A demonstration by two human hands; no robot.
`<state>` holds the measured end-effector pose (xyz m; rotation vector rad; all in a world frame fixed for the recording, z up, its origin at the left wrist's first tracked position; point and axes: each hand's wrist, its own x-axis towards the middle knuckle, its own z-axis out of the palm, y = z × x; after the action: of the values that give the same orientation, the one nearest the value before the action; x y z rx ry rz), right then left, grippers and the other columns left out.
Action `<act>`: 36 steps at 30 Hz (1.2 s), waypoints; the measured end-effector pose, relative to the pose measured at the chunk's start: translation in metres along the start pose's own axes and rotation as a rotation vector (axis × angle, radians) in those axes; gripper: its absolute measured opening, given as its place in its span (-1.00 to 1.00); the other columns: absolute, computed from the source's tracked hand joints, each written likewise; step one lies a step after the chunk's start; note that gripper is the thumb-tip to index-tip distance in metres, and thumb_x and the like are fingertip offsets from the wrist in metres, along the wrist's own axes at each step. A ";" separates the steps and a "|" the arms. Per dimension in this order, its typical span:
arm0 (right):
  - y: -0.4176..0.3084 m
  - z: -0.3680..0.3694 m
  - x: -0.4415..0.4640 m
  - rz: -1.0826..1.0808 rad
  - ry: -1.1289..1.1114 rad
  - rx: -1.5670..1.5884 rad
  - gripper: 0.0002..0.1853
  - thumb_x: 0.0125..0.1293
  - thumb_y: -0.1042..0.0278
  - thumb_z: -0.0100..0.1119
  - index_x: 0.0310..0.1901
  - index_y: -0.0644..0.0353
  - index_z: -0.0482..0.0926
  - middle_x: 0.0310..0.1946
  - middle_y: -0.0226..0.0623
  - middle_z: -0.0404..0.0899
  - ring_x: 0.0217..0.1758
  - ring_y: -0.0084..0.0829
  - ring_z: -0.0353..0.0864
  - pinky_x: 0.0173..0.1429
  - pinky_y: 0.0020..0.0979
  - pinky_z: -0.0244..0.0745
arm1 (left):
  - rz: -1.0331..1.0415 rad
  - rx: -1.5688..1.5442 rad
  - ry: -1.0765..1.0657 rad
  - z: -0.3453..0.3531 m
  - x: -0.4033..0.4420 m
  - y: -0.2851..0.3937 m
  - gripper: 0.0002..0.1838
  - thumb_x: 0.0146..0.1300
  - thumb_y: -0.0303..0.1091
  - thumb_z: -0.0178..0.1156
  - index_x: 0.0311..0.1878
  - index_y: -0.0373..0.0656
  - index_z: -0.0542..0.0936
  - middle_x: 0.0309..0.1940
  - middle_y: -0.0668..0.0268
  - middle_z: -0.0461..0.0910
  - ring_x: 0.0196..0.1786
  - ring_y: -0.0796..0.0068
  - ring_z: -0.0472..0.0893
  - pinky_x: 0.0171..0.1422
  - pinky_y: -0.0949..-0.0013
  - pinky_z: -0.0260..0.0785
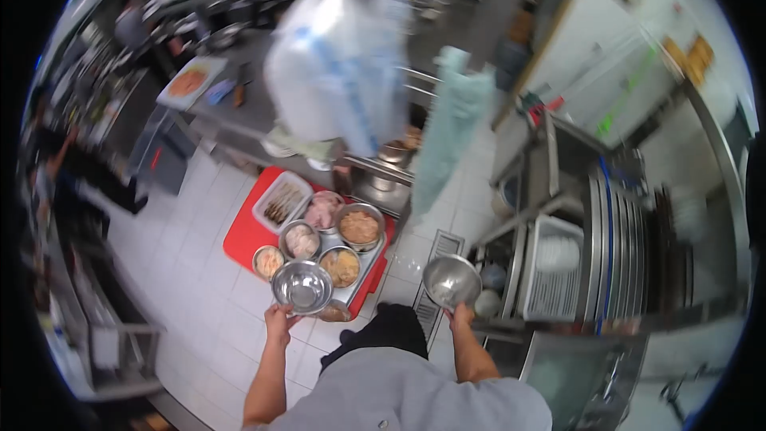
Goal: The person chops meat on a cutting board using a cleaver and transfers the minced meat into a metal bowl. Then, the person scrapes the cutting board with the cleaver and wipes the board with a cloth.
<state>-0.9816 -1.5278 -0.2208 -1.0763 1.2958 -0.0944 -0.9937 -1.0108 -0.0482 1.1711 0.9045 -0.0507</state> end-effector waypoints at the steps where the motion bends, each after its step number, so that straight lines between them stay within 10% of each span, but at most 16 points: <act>1: 0.008 -0.016 0.008 -0.002 -0.035 -0.012 -0.51 0.36 0.25 0.18 0.25 0.32 0.41 0.27 0.04 0.37 0.18 0.05 0.53 -0.07 0.09 0.76 | 0.006 -0.067 0.049 -0.002 -0.003 0.001 -0.97 0.25 -0.57 0.17 -0.31 -0.25 0.51 -0.31 0.19 0.58 -0.30 0.29 0.67 -0.21 0.19 0.75; 14: -0.123 0.106 -0.045 -0.610 -0.147 -0.950 -0.72 0.36 0.28 0.21 -0.08 0.37 0.59 -0.25 -0.03 0.68 -0.31 -0.11 0.75 -0.45 -0.05 0.76 | 0.048 -0.356 0.291 -0.120 -0.016 -0.008 -0.88 0.28 -0.46 0.25 -0.28 -0.26 0.50 -0.32 0.28 0.49 -0.29 0.31 0.68 -0.19 0.30 0.75; 26: 0.017 0.168 -0.177 -0.437 0.265 0.059 -0.65 0.37 0.30 0.20 0.04 0.39 0.53 -0.09 0.04 0.61 -0.16 -0.12 0.69 -0.27 -0.06 0.78 | 0.074 -0.074 0.053 -0.294 0.094 0.106 -0.88 0.30 -0.41 0.32 -0.29 -0.18 0.57 -0.38 0.34 0.61 -0.33 0.52 0.63 -0.26 0.38 0.61; 34: -0.130 0.161 -0.336 -0.908 0.620 -0.129 -0.63 0.32 0.16 0.18 -0.22 0.41 0.66 -0.38 0.07 0.72 -0.28 -0.03 0.75 -0.09 -0.09 0.56 | 0.169 0.005 0.089 -0.376 0.166 0.170 -0.78 0.28 -0.48 0.26 -0.38 -0.10 0.38 -0.34 0.31 0.49 -0.31 0.43 0.58 -0.25 0.28 0.65; 36: -0.169 0.138 -0.320 -0.852 0.546 -0.001 -0.62 0.38 0.16 0.12 -0.16 0.43 0.64 -0.40 -0.12 0.70 -0.33 -0.28 0.75 -0.32 -0.22 0.70 | 0.184 -0.045 0.182 -0.377 0.177 0.175 -0.85 0.28 -0.47 0.24 -0.30 -0.17 0.43 -0.29 0.27 0.47 -0.23 0.41 0.56 -0.20 0.25 0.65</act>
<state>-0.8961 -1.3457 0.1102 -1.6100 1.2093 -1.0862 -1.0143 -0.5594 -0.0607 1.2259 0.9485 0.2273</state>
